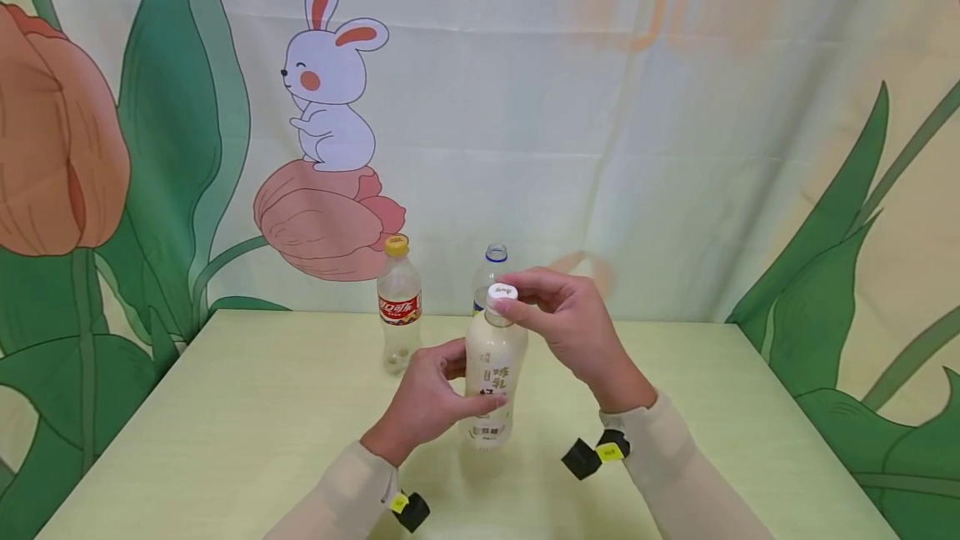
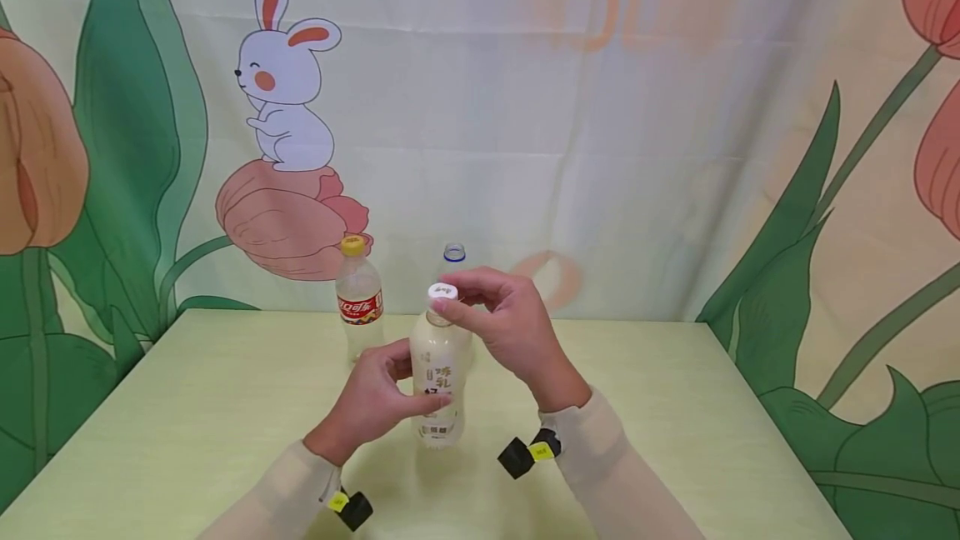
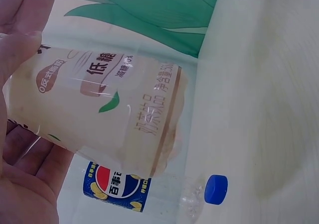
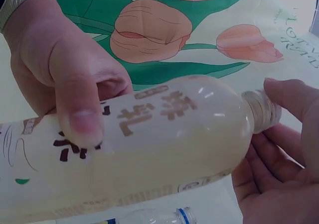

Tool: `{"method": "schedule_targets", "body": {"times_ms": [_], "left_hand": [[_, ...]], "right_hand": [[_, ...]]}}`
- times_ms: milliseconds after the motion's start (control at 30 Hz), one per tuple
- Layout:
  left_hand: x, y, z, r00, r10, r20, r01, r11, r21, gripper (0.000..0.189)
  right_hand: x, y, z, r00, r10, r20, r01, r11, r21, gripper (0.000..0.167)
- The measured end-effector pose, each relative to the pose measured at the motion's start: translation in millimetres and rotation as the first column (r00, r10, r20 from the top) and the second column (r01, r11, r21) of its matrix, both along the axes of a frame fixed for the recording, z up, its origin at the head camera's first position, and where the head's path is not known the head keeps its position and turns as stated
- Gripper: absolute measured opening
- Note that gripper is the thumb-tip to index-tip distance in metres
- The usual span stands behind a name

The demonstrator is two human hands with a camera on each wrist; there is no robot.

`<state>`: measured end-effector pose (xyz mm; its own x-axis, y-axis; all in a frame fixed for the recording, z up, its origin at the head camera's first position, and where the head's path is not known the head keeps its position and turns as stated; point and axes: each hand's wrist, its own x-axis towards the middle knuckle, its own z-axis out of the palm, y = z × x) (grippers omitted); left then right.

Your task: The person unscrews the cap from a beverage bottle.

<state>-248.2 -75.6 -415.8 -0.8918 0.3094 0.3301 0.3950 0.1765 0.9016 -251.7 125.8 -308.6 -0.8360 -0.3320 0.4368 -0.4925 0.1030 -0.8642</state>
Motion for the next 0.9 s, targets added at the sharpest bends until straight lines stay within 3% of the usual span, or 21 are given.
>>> {"method": "schedule_targets", "body": {"times_ms": [267, 533, 633, 733, 900], "left_hand": [[-0.2, -1.1, -0.1, 1.0, 0.0, -0.005, 0.0, 1.0, -0.006, 0.051], [0.0, -1.8, -0.2, 1.0, 0.0, -0.004, 0.0, 1.0, -0.006, 0.052], [0.0, -1.7, 0.4, 1.0, -0.001, -0.003, 0.001, 1.0, 0.0, 0.052], [0.2, -1.5, 0.9, 1.0, -0.002, -0.004, 0.002, 1.0, 0.003, 0.053], [0.7, -0.7, 0.2, 1.0, 0.004, 0.005, -0.004, 1.0, -0.005, 0.054]], "right_hand": [[-6.3, 5.6, -2.3, 0.987, 0.146, 0.069, -0.148, 0.988, 0.036, 0.033], [-5.9, 6.4, -3.0, 0.981, 0.178, 0.079, -0.182, 0.982, 0.043, 0.039], [-3.9, 4.2, -4.0, 0.987, 0.126, 0.096, -0.127, 0.992, -0.005, 0.043], [0.3, -0.3, -3.9, 0.991, 0.004, 0.136, 0.006, 0.998, -0.069, 0.042], [8.5, -8.6, -2.2, 0.973, -0.164, 0.164, 0.186, 0.973, -0.134, 0.038]]}}
